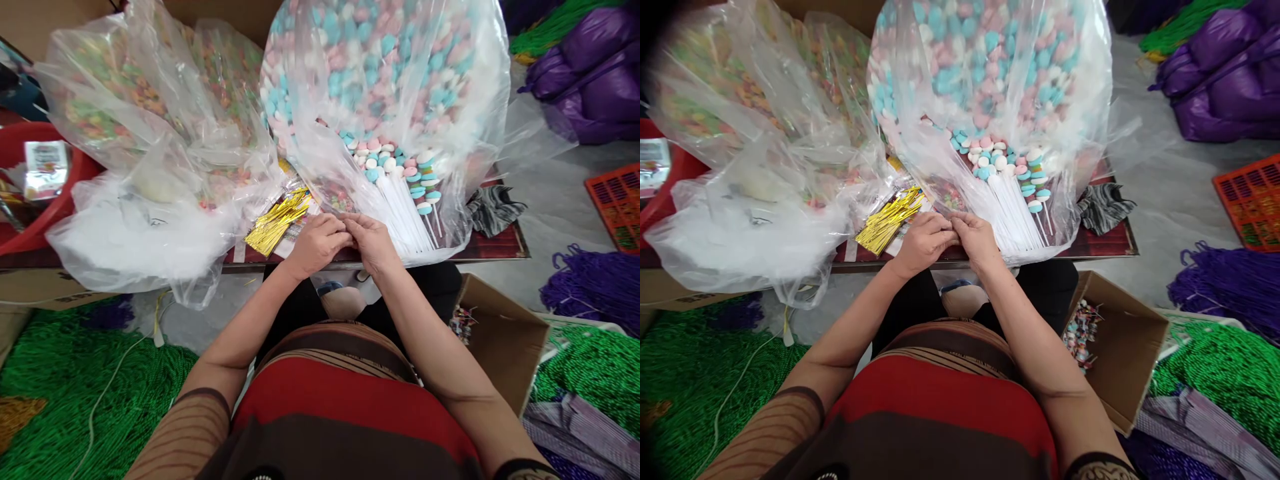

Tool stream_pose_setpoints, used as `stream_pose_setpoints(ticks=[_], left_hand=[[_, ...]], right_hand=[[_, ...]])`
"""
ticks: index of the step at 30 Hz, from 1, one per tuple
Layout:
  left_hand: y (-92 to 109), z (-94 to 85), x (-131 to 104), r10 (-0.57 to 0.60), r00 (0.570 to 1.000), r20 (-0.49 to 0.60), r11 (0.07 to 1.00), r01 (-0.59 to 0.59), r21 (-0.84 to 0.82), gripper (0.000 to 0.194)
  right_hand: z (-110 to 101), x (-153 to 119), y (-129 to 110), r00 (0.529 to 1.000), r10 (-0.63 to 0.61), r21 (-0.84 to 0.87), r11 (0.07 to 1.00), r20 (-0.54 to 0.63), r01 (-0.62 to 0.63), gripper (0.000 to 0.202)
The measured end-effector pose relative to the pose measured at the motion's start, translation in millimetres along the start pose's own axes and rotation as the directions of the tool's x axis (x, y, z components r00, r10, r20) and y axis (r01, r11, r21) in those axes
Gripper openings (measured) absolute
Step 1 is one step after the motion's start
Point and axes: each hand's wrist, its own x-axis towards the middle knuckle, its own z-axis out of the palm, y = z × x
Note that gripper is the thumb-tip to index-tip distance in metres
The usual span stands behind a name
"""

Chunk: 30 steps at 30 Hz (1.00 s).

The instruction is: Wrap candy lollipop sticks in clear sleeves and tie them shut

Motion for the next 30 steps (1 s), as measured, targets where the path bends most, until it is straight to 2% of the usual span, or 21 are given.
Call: stream_pose_setpoints(ticks=[2,4,6,8,11,13,15,18,21,23,25,28,30], left_hand=[[1.0,-1.9,0.3,-0.056,0.996,-0.07,0.994,0.049,-0.096,0.03],[1.7,-5.4,0.4,-0.194,0.967,-0.167,0.966,0.158,-0.205,0.038],[2.0,-9.1,0.6,-0.363,0.906,-0.219,0.901,0.281,-0.33,0.052],[2.8,-12.1,1.7,-0.506,0.84,-0.196,0.802,0.375,-0.465,0.067],[7.9,-14.7,6.3,-0.645,0.761,-0.068,0.587,0.436,-0.682,0.08],[15.3,-14.7,10.7,-0.679,0.731,0.074,0.378,0.434,-0.818,0.079],[26.0,-13.2,14.9,-0.674,0.707,0.213,0.144,0.409,-0.901,0.074],[45.2,-9.0,18.3,-0.655,0.672,0.346,-0.128,0.353,-0.927,0.07],[61.5,-5.3,18.2,-0.601,0.665,0.442,-0.29,0.334,-0.897,0.077],[66.8,-4.5,18.3,-0.571,0.673,0.47,-0.346,0.322,-0.882,0.08],[66.7,-5.1,19.8,-0.581,0.678,0.45,-0.363,0.279,-0.889,0.076],[59.6,-6.9,23.5,-0.666,0.664,0.339,-0.324,0.151,-0.934,0.048],[53.9,-7.8,25.2,-0.73,0.631,0.262,-0.277,0.077,-0.958,0.028]], right_hand=[[-3.0,0.7,3.4,0.996,-0.069,-0.001,0.998,-0.055,0.07,0.043],[-9.0,-2.7,3.7,0.99,-0.109,0.005,0.994,-0.084,0.11,0.046],[-15.3,-8.4,0.4,0.985,-0.143,0.014,0.989,-0.097,0.145,0.051],[-19.4,-14.0,-5.5,0.97,-0.217,-0.01,0.976,-0.109,0.217,0.053],[-20.6,-19.6,-14.3,0.913,-0.383,-0.072,0.924,-0.139,0.376,0.052],[-19.5,-21.5,-17.7,0.891,-0.433,-0.079,0.901,-0.135,0.426,0.051],[-18.7,-22.9,-18.6,0.89,-0.443,-0.076,0.896,-0.11,0.437,0.05],[-20.0,-25.4,-16.6,0.896,-0.436,-0.105,0.898,-0.089,0.427,0.05],[-22.9,-29.8,-13.5,0.903,-0.422,-0.113,0.904,-0.074,0.413,0.051],[-23.6,-34.1,-11.9,0.914,-0.401,-0.065,0.915,-0.057,0.397,0.053],[-22.4,-38.5,-10.8,0.926,-0.372,-0.008,0.928,-0.056,0.372,0.054],[-18.4,-43.1,-9.6,0.936,-0.34,0.05,0.937,-0.087,0.345,0.053],[-17.1,-43.5,-8.8,0.94,-0.318,0.061,0.943,-0.122,0.327,0.053]])
